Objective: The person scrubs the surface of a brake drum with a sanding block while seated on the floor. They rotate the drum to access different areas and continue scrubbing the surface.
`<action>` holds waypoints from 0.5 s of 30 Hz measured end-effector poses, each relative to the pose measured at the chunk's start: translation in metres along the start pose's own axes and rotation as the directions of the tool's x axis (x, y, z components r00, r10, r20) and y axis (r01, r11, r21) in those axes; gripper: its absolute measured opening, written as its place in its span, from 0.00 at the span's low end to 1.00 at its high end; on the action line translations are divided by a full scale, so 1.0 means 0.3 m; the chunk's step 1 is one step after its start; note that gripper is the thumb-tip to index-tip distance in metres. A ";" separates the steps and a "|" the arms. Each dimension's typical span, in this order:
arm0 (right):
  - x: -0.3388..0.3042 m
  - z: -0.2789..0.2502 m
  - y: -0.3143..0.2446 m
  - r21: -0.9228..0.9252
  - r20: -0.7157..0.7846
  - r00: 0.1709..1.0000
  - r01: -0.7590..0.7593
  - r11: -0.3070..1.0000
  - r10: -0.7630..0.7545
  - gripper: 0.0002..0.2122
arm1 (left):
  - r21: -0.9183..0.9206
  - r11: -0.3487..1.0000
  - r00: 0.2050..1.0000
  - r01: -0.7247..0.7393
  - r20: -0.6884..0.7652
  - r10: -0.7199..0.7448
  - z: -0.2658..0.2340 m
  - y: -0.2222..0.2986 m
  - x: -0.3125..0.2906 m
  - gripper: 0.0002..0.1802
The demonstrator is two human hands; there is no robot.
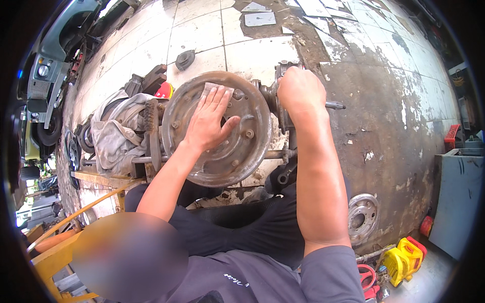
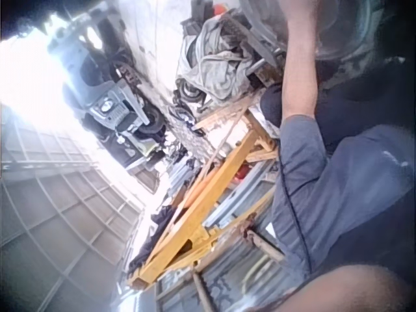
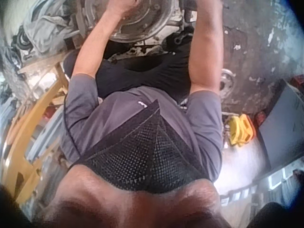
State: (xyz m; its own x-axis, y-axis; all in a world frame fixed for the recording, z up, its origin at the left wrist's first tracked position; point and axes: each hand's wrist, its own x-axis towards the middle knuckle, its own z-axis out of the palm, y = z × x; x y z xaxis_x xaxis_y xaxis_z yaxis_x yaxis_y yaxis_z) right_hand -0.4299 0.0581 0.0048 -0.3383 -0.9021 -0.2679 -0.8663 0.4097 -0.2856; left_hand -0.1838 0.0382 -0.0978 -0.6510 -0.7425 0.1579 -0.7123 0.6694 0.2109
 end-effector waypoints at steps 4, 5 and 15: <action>0.018 0.025 0.046 0.033 -0.086 0.996 0.021 0.999 -0.018 0.15 | -0.027 1.000 1.000 0.001 -0.027 -0.002 0.013 0.020 -0.024 0.43; 0.011 0.018 0.059 0.070 -0.132 0.991 0.015 0.997 -0.005 0.16 | -0.044 0.999 1.000 -0.005 -0.018 0.004 0.009 0.027 -0.060 0.43; 0.006 -0.067 0.112 0.907 -0.093 0.995 0.070 0.416 0.034 0.15 | -0.042 0.997 0.998 0.059 -0.017 -0.060 -0.006 0.022 -0.015 0.43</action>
State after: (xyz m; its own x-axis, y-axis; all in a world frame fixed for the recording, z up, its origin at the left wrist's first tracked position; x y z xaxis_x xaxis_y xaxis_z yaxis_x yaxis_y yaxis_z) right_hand -0.4670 0.0674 0.0133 -0.4001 -0.8963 -0.1911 -0.0509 0.2299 -0.9719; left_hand -0.1851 0.0460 -0.0955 -0.6029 -0.7814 0.1612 -0.7377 0.6229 0.2605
